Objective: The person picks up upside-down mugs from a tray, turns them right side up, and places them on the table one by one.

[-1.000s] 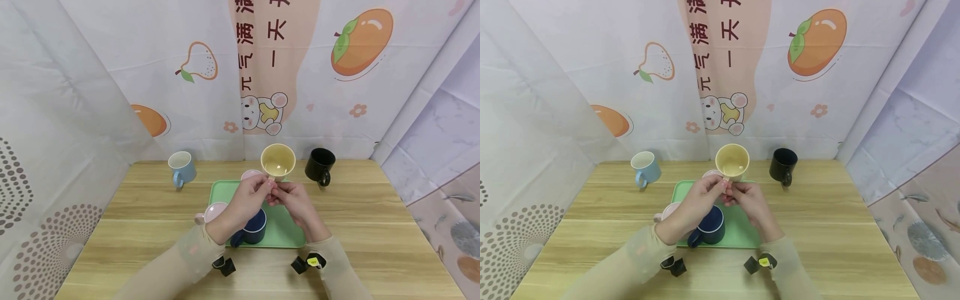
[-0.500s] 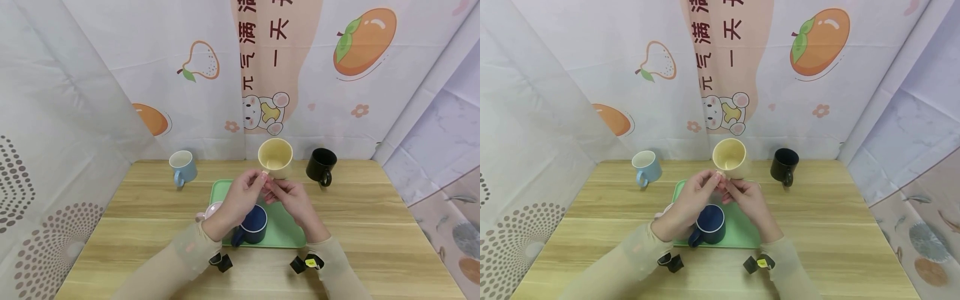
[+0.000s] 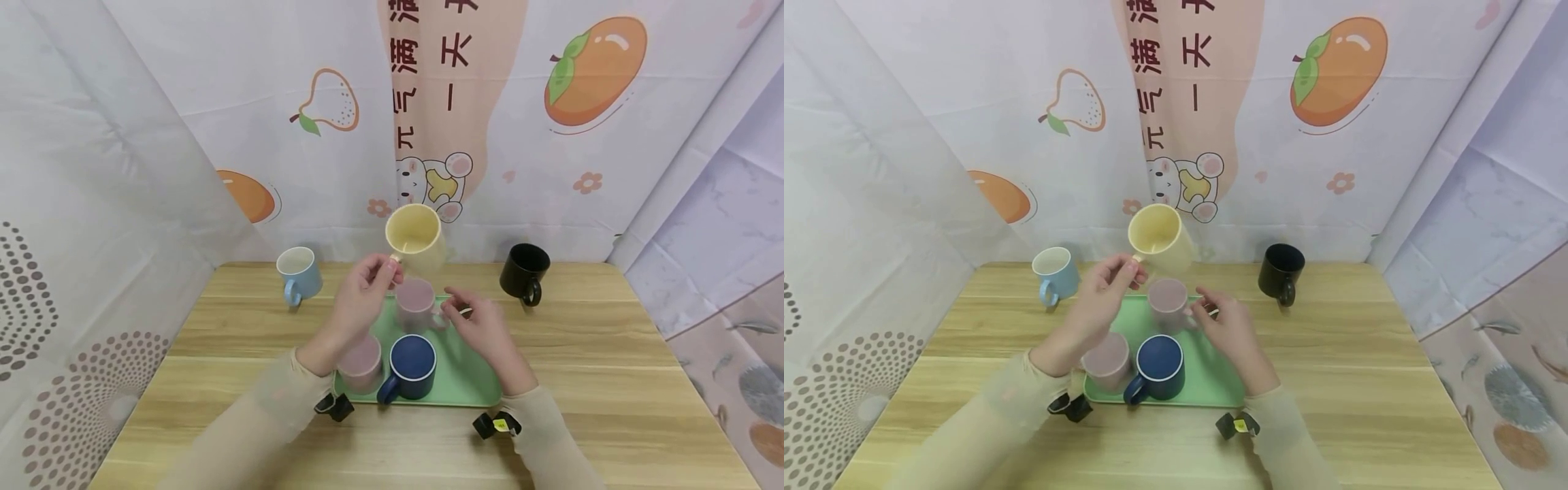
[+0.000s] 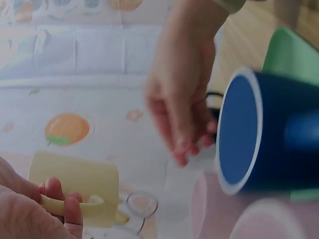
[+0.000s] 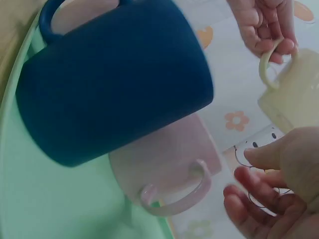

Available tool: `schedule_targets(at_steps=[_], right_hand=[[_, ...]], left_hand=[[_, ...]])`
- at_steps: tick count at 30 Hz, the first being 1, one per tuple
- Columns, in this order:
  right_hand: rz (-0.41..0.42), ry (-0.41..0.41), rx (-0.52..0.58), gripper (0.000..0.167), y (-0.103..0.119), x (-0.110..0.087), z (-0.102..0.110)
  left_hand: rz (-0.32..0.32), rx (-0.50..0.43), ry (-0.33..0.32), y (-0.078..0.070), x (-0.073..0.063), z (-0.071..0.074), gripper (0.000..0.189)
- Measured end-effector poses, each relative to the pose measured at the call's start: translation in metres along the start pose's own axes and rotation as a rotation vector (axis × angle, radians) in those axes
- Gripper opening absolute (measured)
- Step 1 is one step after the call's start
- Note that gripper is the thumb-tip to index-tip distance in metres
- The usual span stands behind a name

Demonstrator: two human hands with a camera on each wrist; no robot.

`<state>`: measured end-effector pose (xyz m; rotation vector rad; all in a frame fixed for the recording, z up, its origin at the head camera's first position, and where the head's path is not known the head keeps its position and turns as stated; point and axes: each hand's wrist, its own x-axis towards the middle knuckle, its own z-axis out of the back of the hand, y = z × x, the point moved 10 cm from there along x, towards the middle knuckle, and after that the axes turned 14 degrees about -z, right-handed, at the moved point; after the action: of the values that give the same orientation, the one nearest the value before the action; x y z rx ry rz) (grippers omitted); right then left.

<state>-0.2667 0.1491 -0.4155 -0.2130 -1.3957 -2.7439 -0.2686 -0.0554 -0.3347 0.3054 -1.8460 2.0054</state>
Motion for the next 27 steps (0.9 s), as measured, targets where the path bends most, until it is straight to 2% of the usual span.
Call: schedule_targets(at_steps=[3,6,10,13,19,27], right_hand=[[0.001,0.032,-0.056,0.035,-0.005,0.002,-0.009],[-0.025,0.079,-0.092,0.038,-0.011,0.003,-0.019],[-0.053,0.117,-0.129,0.035,-0.016,0.004,-0.028],[-0.065,0.122,-0.14,0.028,-0.018,0.004,-0.031],[-0.109,0.128,-0.13,0.019,-0.021,0.004,-0.033],[-0.143,0.133,-0.108,0.02,-0.025,0.002,-0.032]], left_hand=[[0.003,-0.02,-0.048,-0.001,0.007,0.018,0.018],[0.002,0.022,-0.07,0.004,0.015,0.036,0.021],[0.009,0.105,-0.079,0.021,0.024,0.059,0.026],[0.027,0.121,-0.091,0.037,0.028,0.072,0.026],[0.085,0.112,-0.106,0.067,0.028,0.087,0.025],[0.177,0.111,-0.119,0.111,0.023,0.094,0.024]])
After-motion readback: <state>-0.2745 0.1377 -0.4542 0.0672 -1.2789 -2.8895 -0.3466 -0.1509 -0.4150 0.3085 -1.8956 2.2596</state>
